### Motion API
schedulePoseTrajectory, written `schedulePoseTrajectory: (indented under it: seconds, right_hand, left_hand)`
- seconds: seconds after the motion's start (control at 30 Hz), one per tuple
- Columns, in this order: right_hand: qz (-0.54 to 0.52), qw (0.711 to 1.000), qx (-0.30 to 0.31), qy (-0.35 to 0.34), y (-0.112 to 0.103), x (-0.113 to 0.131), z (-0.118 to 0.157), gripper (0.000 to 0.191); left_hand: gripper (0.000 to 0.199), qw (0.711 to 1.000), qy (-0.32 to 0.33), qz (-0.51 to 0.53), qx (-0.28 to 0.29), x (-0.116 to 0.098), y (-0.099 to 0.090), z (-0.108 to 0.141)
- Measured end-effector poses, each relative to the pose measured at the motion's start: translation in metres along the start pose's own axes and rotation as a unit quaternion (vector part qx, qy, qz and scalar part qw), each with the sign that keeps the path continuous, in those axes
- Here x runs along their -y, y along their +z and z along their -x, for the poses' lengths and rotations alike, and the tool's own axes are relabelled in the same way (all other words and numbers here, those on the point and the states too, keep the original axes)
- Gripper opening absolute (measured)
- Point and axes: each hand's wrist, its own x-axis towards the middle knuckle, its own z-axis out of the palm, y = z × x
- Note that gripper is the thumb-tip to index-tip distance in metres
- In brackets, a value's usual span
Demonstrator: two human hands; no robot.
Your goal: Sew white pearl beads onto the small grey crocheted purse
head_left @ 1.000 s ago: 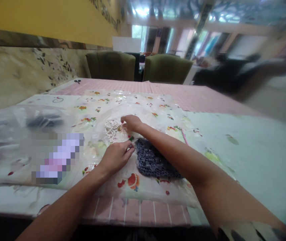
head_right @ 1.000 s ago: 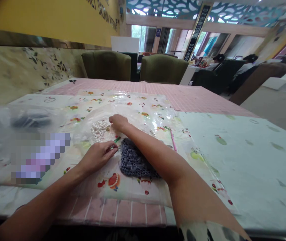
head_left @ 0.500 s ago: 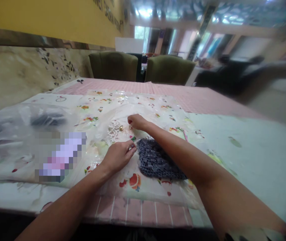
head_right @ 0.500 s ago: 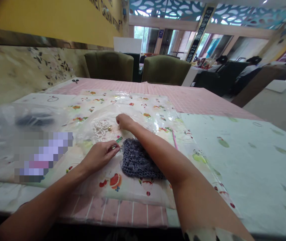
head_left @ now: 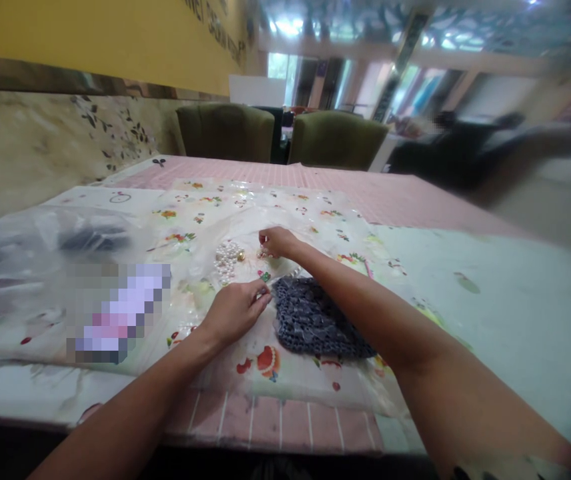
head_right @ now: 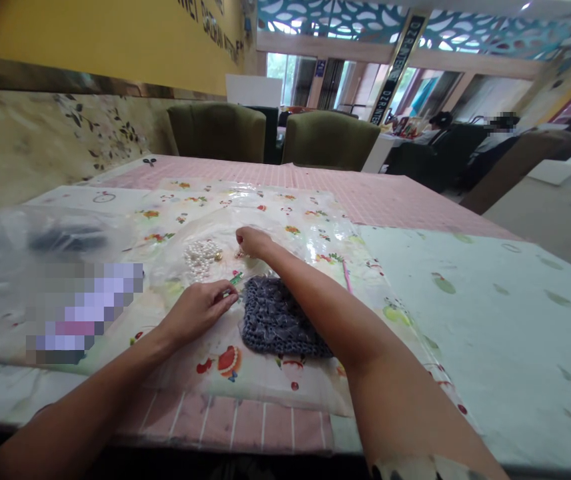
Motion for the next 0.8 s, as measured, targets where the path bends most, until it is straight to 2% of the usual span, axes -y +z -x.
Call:
schedulePoseTrajectory:
  seconds: [0.27,0.43,0.6,0.8]
  right_hand:
    - [0.015,1.000,-0.004,-0.016,-0.004,0.012,0.004,0.022]
    - [-0.004,0.997,-0.023,-0.078,-0.010,0.029,0.012,0.024]
    - [-0.054,0.985,0.026,-0.159,-0.007,0.056,0.016,0.022]
    - [-0.038,0.985,0.066,-0.153,0.000,0.073,0.019,0.027]
  left_hand:
    - [0.021,1.000,0.002,-0.002,0.000,0.000,0.000,0.001]
    - [0.023,1.000,0.009,-0.007,0.007,-0.002,-0.001,0.002]
    - [0.024,1.000,0.021,-0.017,0.009,-0.002,0.000,0.002]
    - [0.025,0.999,0.017,-0.030,0.028,-0.001,0.002,0.001]
